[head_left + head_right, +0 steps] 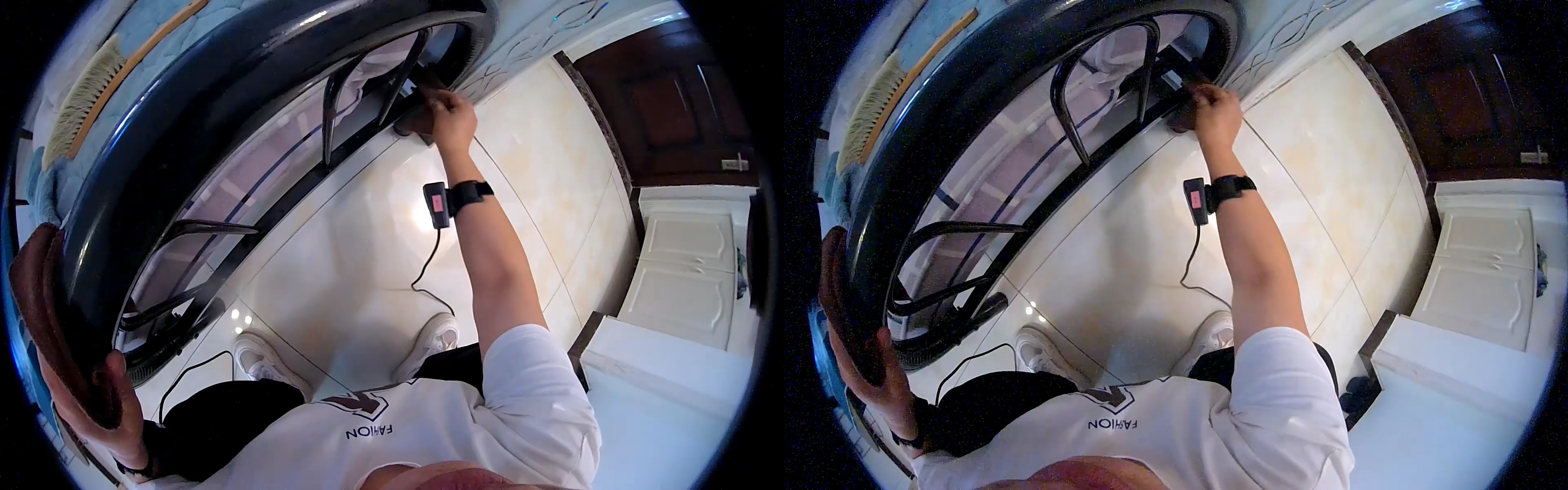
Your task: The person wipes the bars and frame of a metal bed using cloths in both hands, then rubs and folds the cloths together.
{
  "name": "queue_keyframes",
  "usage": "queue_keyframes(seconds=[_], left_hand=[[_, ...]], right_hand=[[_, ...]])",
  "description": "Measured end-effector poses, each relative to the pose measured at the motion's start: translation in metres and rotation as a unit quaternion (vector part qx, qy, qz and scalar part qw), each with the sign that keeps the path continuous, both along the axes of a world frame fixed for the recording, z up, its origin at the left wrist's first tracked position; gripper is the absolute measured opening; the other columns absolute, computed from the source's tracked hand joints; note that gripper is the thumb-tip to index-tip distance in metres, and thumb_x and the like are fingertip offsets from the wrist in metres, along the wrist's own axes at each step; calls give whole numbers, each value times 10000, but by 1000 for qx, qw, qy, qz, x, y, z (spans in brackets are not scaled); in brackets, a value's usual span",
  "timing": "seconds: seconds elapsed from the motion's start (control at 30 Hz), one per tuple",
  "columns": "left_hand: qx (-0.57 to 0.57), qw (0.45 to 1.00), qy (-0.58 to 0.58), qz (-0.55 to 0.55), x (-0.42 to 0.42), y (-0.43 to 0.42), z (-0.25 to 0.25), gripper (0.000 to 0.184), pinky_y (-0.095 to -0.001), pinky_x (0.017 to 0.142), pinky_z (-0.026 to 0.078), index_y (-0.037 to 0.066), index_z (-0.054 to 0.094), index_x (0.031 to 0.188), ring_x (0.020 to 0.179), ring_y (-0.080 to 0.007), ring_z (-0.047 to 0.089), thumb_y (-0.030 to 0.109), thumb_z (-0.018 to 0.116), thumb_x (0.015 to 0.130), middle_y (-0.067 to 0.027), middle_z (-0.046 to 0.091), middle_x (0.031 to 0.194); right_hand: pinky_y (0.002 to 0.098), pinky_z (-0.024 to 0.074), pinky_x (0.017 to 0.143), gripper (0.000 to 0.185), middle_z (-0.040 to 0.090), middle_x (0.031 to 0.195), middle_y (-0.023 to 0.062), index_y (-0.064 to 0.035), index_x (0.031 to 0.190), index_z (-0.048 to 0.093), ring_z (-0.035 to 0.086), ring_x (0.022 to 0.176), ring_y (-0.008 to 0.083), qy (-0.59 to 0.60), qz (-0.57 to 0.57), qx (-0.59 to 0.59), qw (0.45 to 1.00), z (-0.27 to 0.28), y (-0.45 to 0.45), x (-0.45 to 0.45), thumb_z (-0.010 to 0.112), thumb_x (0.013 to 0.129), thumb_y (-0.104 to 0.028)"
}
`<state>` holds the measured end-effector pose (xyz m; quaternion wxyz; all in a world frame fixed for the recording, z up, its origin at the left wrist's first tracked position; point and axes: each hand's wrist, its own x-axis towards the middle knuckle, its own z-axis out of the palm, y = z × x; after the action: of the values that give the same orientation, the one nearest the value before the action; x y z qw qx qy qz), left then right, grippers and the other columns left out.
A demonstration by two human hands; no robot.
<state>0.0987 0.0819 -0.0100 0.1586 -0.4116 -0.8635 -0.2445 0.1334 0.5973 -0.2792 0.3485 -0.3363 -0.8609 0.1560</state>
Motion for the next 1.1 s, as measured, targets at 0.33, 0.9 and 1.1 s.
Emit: queue_keyframes(seconds=[0.33,0.9,1.1], left_hand=[[-119,990,39,72,-7,-45,-13,685,-506,1091,409,172,293,1512,1297,-364,501,123,613,908,-176,402,1488],[-91,994,44,51,-9,-38,-16,660,-492,1099,400,134,318,1498,1288,-362,510,67,593,902,-189,429,1465],[-108,990,77,57,-7,-30,-12,703,-487,1094,408,127,315,1500,1277,-356,522,41,627,876,-195,436,1459]], right_hand=[[371,555,769,242,653,1066,125,23,1125,561,658,909,223,450,126,-568,677,162,-90,-18,546,983,-173],[424,482,906,293,637,1215,177,-66,1019,674,604,1042,352,385,295,162,859,149,-176,-2,593,747,8],[419,431,1011,246,682,1091,3,-164,934,711,564,1085,255,218,383,278,854,93,-189,-13,639,700,-135]])
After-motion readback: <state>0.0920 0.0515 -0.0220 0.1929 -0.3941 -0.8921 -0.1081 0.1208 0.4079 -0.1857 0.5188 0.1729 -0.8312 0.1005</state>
